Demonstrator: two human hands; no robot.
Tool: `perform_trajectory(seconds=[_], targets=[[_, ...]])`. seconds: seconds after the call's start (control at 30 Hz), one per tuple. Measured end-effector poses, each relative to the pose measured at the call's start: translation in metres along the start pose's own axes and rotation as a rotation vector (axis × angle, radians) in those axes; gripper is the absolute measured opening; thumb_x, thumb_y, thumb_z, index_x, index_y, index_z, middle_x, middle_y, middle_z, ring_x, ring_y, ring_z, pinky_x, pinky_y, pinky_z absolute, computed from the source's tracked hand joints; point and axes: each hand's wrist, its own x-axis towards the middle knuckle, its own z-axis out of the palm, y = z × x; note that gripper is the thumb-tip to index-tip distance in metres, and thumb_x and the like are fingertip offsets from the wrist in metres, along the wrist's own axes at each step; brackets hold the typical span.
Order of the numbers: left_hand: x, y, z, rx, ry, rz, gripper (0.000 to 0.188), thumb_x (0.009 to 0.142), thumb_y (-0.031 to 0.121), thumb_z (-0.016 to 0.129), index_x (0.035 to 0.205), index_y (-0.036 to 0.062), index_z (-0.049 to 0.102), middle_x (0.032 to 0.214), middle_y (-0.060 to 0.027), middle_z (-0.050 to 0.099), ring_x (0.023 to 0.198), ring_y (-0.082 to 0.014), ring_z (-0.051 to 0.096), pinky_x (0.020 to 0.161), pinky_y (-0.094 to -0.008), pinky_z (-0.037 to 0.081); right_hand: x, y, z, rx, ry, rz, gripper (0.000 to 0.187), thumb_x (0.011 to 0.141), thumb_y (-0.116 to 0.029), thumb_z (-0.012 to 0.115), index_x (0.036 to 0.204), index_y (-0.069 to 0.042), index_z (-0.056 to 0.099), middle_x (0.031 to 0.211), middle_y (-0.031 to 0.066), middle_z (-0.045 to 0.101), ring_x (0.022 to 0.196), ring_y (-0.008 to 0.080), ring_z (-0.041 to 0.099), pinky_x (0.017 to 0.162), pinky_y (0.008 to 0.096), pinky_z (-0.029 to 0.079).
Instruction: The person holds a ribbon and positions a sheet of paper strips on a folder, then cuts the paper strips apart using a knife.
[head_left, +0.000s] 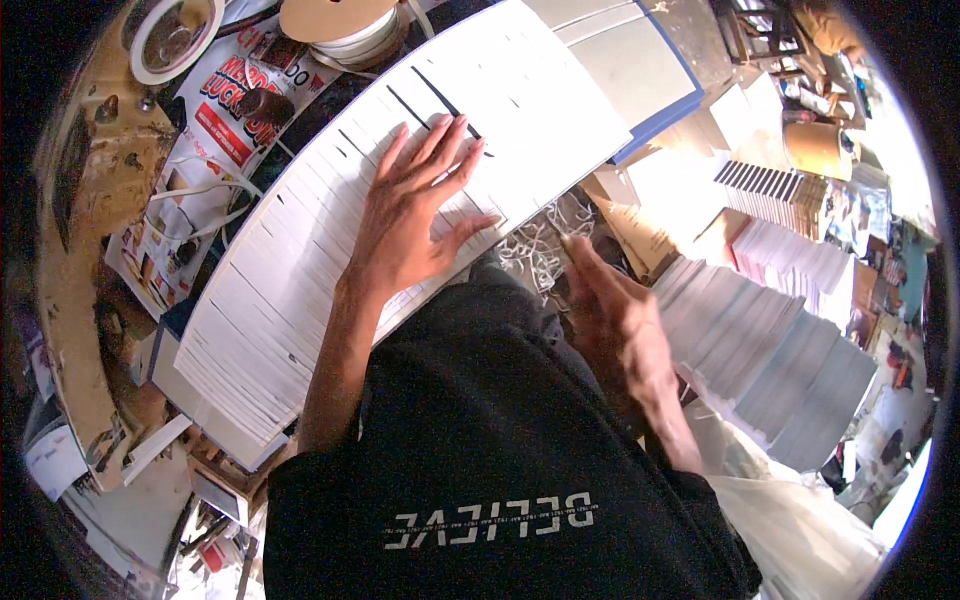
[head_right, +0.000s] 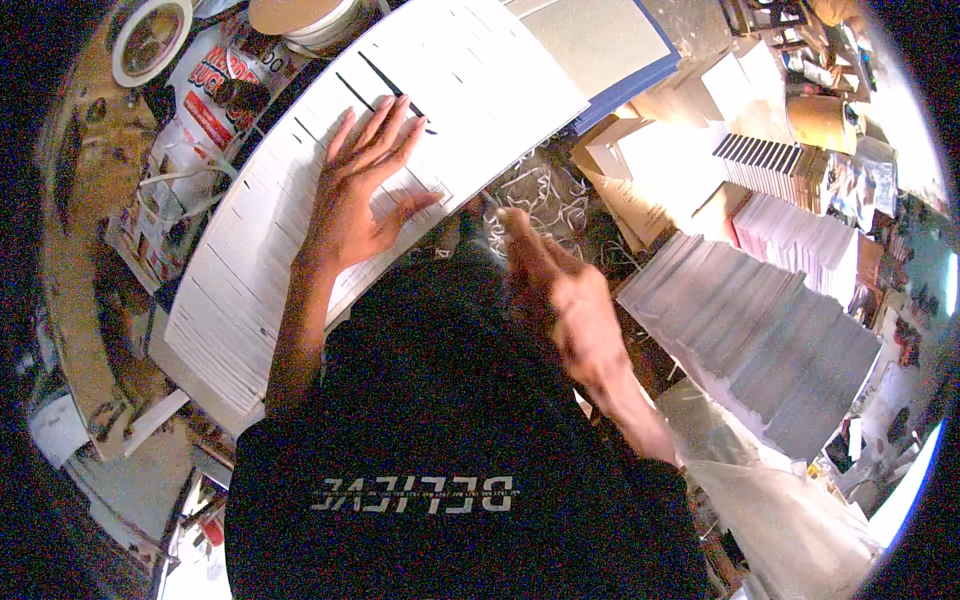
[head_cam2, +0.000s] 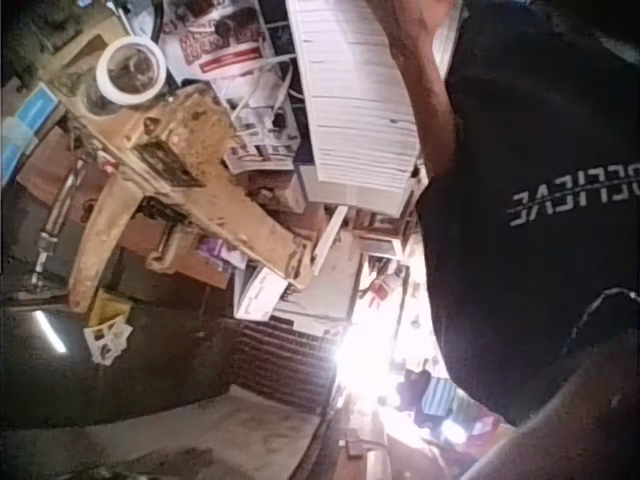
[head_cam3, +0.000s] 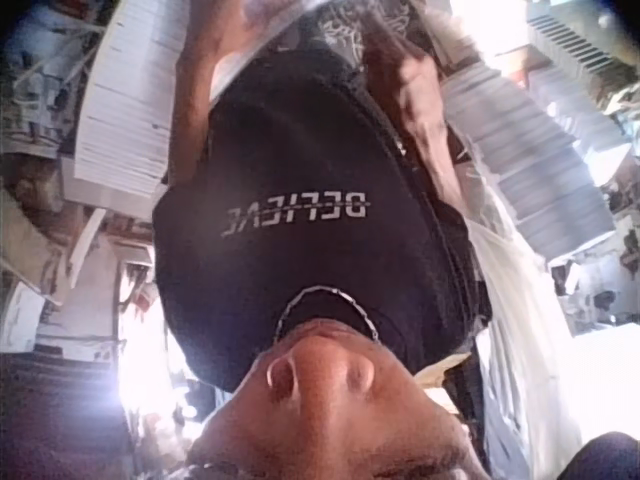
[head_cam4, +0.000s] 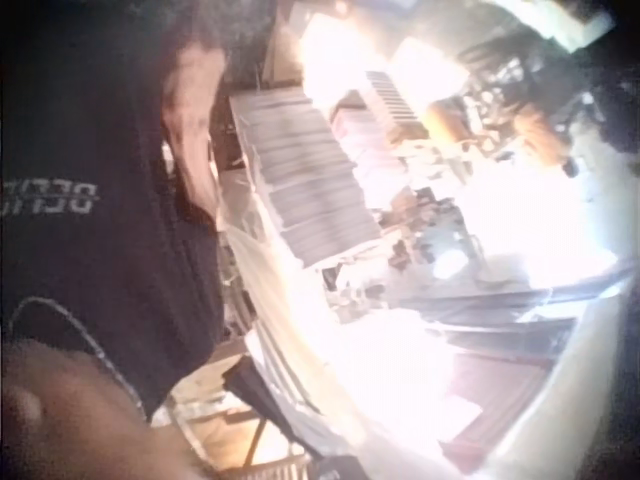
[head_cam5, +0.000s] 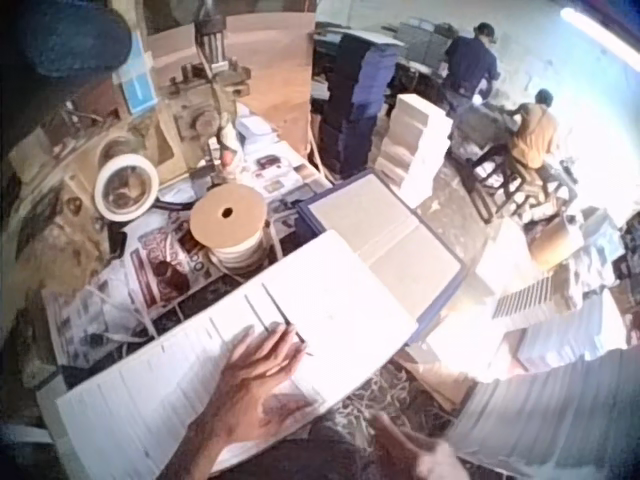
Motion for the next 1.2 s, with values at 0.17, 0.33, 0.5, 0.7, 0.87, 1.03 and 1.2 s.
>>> perform_trajectory(seconds=[0.17,0.33,0.5,0.7,0.87,1.03,1.2], targets=[[0.001,-0.006,0.001,-0.02,-0.007,0.007,0.066,0.096,0.036,0.072,0.153,0.007,0.054,0.167,-0.0156,0.041,0.158,-0.0306,0.032,0.129,-0.0565,0.017,0.015,0.005,0.035,-0.057,-0.06,-0.067,0.071,0.089,0.001,0.064,0.156,-0.006,0.044,0.106,0.0212,0.071,0.078,0.0418,0.072,0.065,0.0497,0.061],[0.001,-0.003,0.004,-0.019,0.017,-0.015,0.063,0.096,0.033,0.072,0.152,0.0088,0.056,0.166,-0.014,0.043,0.157,-0.029,0.034,0.129,-0.0561,0.018,0.02,0.002,0.038,-0.049,-0.045,-0.082,0.071,0.089,-0.001,0.065,0.157,-0.005,0.042,0.102,0.0209,0.07,0.074,0.042,0.071,0.062,0.0503,0.06],[0.002,-0.002,0.004,-0.024,0.045,-0.013,0.062,0.095,0.032,0.073,0.151,0.0096,0.058,0.165,-0.0136,0.045,0.156,-0.0287,0.036,0.129,-0.0558,0.018,0.02,0.002,0.039,-0.077,-0.046,-0.055,0.069,0.089,-0.001,0.065,0.155,-0.005,0.043,0.101,0.0207,0.07,0.071,0.0415,0.07,0.06,0.0506,0.058],[0.001,-0.003,0.005,-0.018,0.057,-0.01,0.063,0.095,0.033,0.073,0.15,0.0086,0.058,0.164,-0.0141,0.046,0.156,-0.0296,0.037,0.128,-0.0553,0.02,0.021,-0.004,0.041,-0.086,0.014,-0.016,0.044,0.1,-0.005,0.065,0.144,-0.006,0.059,0.094,0.0207,0.074,0.076,0.0383,0.074,0.062,0.0454,0.058],[0.002,-0.002,0.006,-0.006,0.065,-0.006,0.062,0.095,0.033,0.073,0.15,0.0092,0.058,0.164,-0.0139,0.047,0.155,-0.0295,0.037,0.128,-0.0551,0.019,0.02,0.001,0.04,-0.057,0.026,-0.063,0.059,0.093,-0.001,0.066,0.15,-0.006,0.05,0.099,0.0211,0.073,0.076,0.0396,0.073,0.063,0.0472,0.059],[0.002,-0.003,0.005,0.001,0.061,0.0,0.062,0.096,0.035,0.072,0.15,0.0097,0.059,0.164,-0.014,0.047,0.155,-0.0294,0.037,0.128,-0.0552,0.02,0.02,0.009,0.04,-0.069,-0.012,-0.12,0.077,0.087,0.0,0.066,0.159,-0.007,0.04,0.102,0.021,0.073,0.074,0.0413,0.072,0.062,0.0495,0.059],[0.0,-0.003,0.008,0.006,0.065,-0.008,0.061,0.096,0.038,0.072,0.149,0.0095,0.06,0.163,-0.0143,0.047,0.155,-0.0301,0.038,0.128,-0.0558,0.021,0.023,-0.001,0.032,-0.078,-0.01,-0.046,0.045,0.099,-0.006,0.068,0.143,-0.004,0.059,0.098,0.0217,0.076,0.08,0.038,0.077,0.065,0.0437,0.06]])
